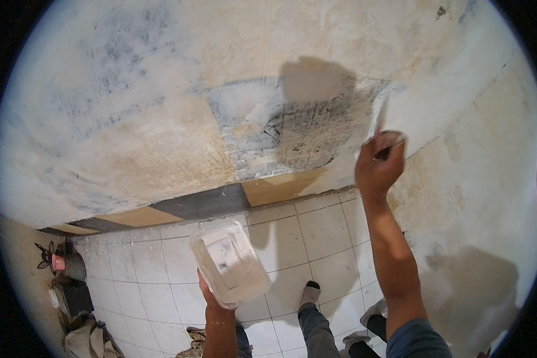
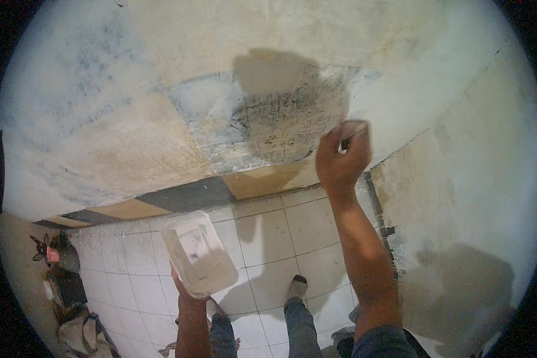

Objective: The person applies white plaster to a wall using a spatula, scooping more material from a bucket on the floor and smoothing the substance over the surface and into a corner.

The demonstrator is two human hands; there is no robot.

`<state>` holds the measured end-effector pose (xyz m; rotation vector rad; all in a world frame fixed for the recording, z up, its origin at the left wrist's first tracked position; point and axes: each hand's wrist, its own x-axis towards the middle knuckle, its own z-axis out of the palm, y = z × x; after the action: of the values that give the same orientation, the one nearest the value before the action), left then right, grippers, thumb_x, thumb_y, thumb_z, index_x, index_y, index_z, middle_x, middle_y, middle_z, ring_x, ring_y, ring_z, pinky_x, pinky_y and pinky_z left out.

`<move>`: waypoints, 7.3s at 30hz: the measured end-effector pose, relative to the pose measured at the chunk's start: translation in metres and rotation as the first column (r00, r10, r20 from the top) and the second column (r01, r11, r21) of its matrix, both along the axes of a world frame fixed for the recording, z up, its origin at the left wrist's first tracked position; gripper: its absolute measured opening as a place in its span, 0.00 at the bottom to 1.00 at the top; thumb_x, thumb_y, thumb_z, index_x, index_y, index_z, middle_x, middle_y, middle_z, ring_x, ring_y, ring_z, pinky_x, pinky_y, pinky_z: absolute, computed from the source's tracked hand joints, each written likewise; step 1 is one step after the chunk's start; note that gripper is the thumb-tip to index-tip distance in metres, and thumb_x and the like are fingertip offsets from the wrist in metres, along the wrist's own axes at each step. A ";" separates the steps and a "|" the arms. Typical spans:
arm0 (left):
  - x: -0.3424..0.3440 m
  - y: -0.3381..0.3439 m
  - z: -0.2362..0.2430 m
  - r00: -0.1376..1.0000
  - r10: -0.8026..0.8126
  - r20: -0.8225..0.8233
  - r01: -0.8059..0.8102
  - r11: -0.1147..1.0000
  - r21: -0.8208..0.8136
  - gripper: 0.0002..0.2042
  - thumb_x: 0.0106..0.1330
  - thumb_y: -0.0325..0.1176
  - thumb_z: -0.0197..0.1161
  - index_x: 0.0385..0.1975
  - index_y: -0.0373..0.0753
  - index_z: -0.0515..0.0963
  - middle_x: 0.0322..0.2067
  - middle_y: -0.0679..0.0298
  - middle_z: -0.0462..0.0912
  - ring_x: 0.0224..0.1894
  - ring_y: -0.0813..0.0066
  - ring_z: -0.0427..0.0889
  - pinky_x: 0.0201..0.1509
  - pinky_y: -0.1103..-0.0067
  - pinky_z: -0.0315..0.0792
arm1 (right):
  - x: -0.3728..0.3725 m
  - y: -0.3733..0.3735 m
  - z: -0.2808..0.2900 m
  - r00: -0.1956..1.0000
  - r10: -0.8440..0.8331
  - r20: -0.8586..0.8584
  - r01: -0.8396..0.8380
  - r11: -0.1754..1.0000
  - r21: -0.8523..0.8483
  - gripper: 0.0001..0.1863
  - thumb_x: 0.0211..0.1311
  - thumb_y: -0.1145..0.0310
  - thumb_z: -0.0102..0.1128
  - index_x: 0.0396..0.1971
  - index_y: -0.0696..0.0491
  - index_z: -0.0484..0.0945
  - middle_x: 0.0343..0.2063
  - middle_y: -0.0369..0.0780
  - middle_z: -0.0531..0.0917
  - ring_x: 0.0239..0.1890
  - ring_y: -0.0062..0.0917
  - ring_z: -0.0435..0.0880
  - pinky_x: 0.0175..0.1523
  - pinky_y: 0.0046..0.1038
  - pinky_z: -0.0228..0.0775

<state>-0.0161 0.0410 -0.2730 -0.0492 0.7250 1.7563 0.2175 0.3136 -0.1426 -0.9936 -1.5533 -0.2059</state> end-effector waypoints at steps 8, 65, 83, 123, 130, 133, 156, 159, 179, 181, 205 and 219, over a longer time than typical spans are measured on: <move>-0.004 -0.001 0.000 0.999 0.033 -0.003 -0.033 0.999 -0.025 0.28 0.71 0.55 0.39 0.62 0.44 0.64 0.55 0.60 0.74 0.53 0.59 0.76 0.55 0.61 0.75 | -0.139 0.019 0.021 0.986 0.114 -0.120 -0.109 0.993 0.054 0.06 0.51 0.74 0.63 0.29 0.53 0.75 0.32 0.43 0.77 0.36 0.37 0.80 0.36 0.35 0.72; -0.010 0.006 -0.018 0.998 0.003 0.060 -0.010 0.994 0.110 0.27 0.72 0.53 0.41 0.63 0.41 0.65 0.54 0.58 0.76 0.55 0.59 0.77 0.56 0.61 0.75 | -0.043 -0.120 -0.021 0.730 0.302 -0.613 -0.629 0.647 -0.430 0.08 0.55 0.79 0.59 0.35 0.56 0.73 0.32 0.37 0.77 0.34 0.20 0.77 0.41 0.22 0.72; -0.045 -0.002 0.020 0.990 -0.120 -0.080 0.121 0.993 0.012 0.32 0.74 0.57 0.32 0.65 0.38 0.60 0.59 0.56 0.71 0.59 0.63 0.73 0.63 0.67 0.68 | -0.135 -0.199 -0.042 0.895 0.443 -0.048 -0.307 0.534 -0.788 0.14 0.58 0.75 0.58 0.45 0.60 0.77 0.30 0.46 0.78 0.26 0.34 0.79 0.34 0.29 0.70; 0.009 0.119 0.061 0.940 -0.304 -0.154 0.338 0.889 0.308 0.35 0.71 0.62 0.32 0.68 0.39 0.56 0.61 0.52 0.68 0.60 0.56 0.72 0.62 0.61 0.70 | -0.028 -0.099 -0.068 0.467 0.026 -0.884 -0.870 0.193 -0.454 0.16 0.62 0.73 0.60 0.49 0.57 0.70 0.41 0.40 0.79 0.42 0.21 0.79 0.49 0.25 0.74; 0.006 0.111 0.036 0.973 -0.171 -0.156 0.210 0.937 0.280 0.32 0.72 0.58 0.37 0.67 0.39 0.58 0.61 0.55 0.69 0.60 0.59 0.73 0.62 0.63 0.70 | -0.043 -0.097 -0.074 0.388 -0.012 -0.922 -0.876 0.305 -0.373 0.16 0.63 0.73 0.60 0.49 0.57 0.70 0.43 0.40 0.79 0.45 0.22 0.79 0.51 0.27 0.74; 0.003 0.106 0.021 0.981 -0.128 -0.147 0.163 0.950 0.264 0.31 0.71 0.56 0.42 0.66 0.39 0.59 0.60 0.55 0.70 0.58 0.58 0.75 0.59 0.62 0.73 | -0.050 -0.091 -0.067 0.313 -0.038 -0.949 -0.905 0.291 -0.310 0.18 0.63 0.72 0.62 0.51 0.56 0.70 0.46 0.39 0.79 0.46 0.23 0.79 0.52 0.28 0.74; -0.021 -0.024 -0.049 0.968 -0.089 0.236 -0.010 0.922 0.387 0.36 0.63 0.60 0.54 0.68 0.52 0.55 0.61 0.43 0.63 0.53 0.36 0.73 0.47 0.41 0.73 | -0.124 -0.048 0.053 0.190 0.061 -0.980 -0.844 0.520 -0.132 0.11 0.59 0.71 0.61 0.41 0.54 0.75 0.36 0.37 0.79 0.36 0.22 0.79 0.41 0.23 0.78; -0.028 -0.041 -0.063 0.981 -0.014 0.193 -0.044 0.955 0.293 0.36 0.63 0.60 0.55 0.68 0.51 0.55 0.61 0.42 0.62 0.53 0.36 0.72 0.47 0.42 0.73 | -0.094 -0.068 0.005 0.245 -0.017 -0.969 -0.813 0.540 -0.215 0.17 0.56 0.74 0.60 0.46 0.57 0.72 0.37 0.40 0.78 0.36 0.26 0.80 0.37 0.30 0.80; -0.030 -0.053 -0.078 0.927 -0.078 -0.368 0.018 0.986 -0.163 0.38 0.61 0.65 0.49 0.67 0.47 0.57 0.59 0.41 0.66 0.49 0.34 0.76 0.46 0.42 0.73 | -0.148 -0.079 0.013 0.157 -0.039 -0.987 -0.914 0.372 -0.160 0.16 0.58 0.73 0.60 0.45 0.54 0.67 0.39 0.39 0.78 0.39 0.25 0.80 0.44 0.30 0.77; -0.030 -0.053 -0.078 0.805 -0.179 -0.565 0.039 0.967 -0.250 0.38 0.61 0.65 0.49 0.66 0.46 0.59 0.58 0.41 0.67 0.48 0.33 0.76 0.45 0.42 0.73 | -0.120 -0.082 -0.002 0.223 -0.040 -0.974 -0.874 0.435 -0.218 0.16 0.58 0.74 0.60 0.45 0.54 0.67 0.39 0.39 0.78 0.40 0.25 0.80 0.45 0.30 0.76; 0.029 -0.030 -0.083 0.972 -0.003 0.236 -0.018 0.996 0.088 0.37 0.62 0.61 0.53 0.66 0.43 0.59 0.59 0.43 0.66 0.53 0.38 0.73 0.53 0.45 0.72 | 0.013 0.035 -0.062 0.910 0.076 -0.407 -0.212 0.930 -0.301 0.10 0.49 0.81 0.56 0.25 0.53 0.64 0.23 0.36 0.71 0.25 0.20 0.72 0.31 0.23 0.65; 0.073 -0.008 -0.035 0.993 0.118 -0.017 -0.119 0.988 -0.101 0.29 0.66 0.50 0.52 0.63 0.41 0.62 0.55 0.56 0.73 0.53 0.56 0.76 0.54 0.61 0.75 | -0.055 -0.010 -0.049 0.892 0.239 0.384 -0.370 0.873 0.318 0.17 0.37 0.73 0.71 0.31 0.49 0.77 0.33 0.37 0.75 0.27 0.26 0.80 0.27 0.24 0.73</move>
<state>0.0566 0.0333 -0.3081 -0.1554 0.8341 1.8320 0.1621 0.3036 -0.1919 -0.4002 -1.8664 -0.4527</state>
